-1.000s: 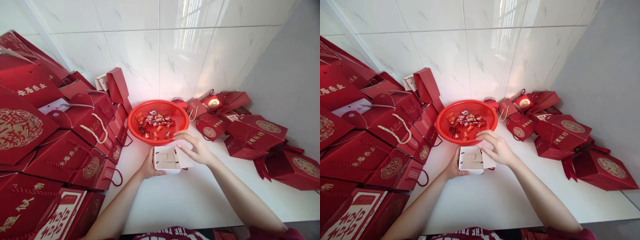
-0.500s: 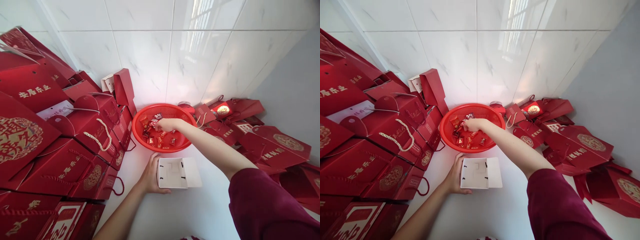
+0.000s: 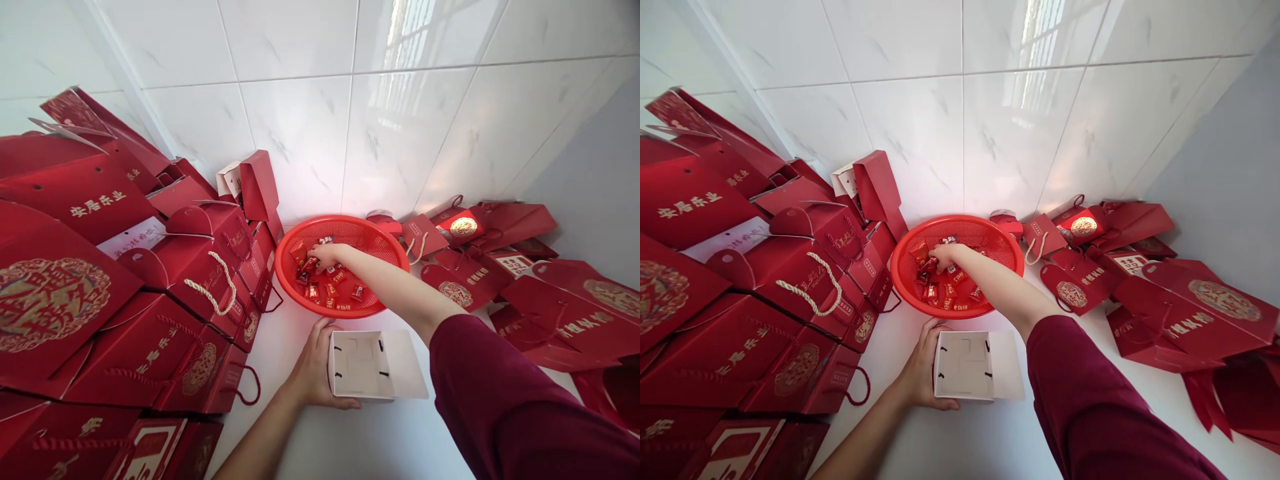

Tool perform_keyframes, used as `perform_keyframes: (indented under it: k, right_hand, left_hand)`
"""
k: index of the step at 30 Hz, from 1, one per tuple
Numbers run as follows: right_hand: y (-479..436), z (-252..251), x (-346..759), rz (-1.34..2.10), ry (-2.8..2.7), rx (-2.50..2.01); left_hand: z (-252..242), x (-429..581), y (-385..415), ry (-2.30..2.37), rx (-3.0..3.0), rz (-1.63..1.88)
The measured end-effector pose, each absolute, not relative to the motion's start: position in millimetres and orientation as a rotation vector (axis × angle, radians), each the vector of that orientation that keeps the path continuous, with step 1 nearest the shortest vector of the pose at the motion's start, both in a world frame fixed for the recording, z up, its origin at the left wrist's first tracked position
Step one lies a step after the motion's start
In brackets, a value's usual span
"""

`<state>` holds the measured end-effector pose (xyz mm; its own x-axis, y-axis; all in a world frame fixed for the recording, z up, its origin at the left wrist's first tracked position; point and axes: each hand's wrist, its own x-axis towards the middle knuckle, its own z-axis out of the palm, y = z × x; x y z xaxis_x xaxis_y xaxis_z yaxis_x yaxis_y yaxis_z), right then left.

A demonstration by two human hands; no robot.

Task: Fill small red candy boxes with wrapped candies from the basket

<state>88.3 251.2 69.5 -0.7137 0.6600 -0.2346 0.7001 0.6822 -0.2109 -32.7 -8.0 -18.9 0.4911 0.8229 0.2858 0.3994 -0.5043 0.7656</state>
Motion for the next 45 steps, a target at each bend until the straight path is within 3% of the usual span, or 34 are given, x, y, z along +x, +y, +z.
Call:
perform_keyframes:
  k: [6,12,17,20,26,32,38,45]
  right_hand:
    - [239,103,117,-0.719,2.806,1.195]
    - [163,118,184,-0.969,2.984,1.41]
    - [97,106,213,-2.031,3.015,1.348]
    - [71,111,218,-2.279,2.935,1.38]
    - [46,132,229,-1.741,3.172,1.839]
    - [34,143,242,-1.558,3.254,1.987]
    - [28,150,244,-0.986,3.396,1.691]
    - [23,142,217,-1.088,3.022,1.115]
  left_hand:
    - [-15,-31,-9,1.024,2.109,0.861]
    - [-14,-33,-8,1.024,2.131,0.895]
    - [-20,-33,-4,1.001,2.106,0.951]
    - [-19,-32,-3,0.986,2.101,0.975]
    - [-15,-32,-4,0.991,2.076,0.969]
    - [-13,-32,-4,0.949,1.924,0.992]
    - [-8,-31,-5,0.924,1.81,0.888]
    - [-4,-29,-6,0.954,1.765,0.89]
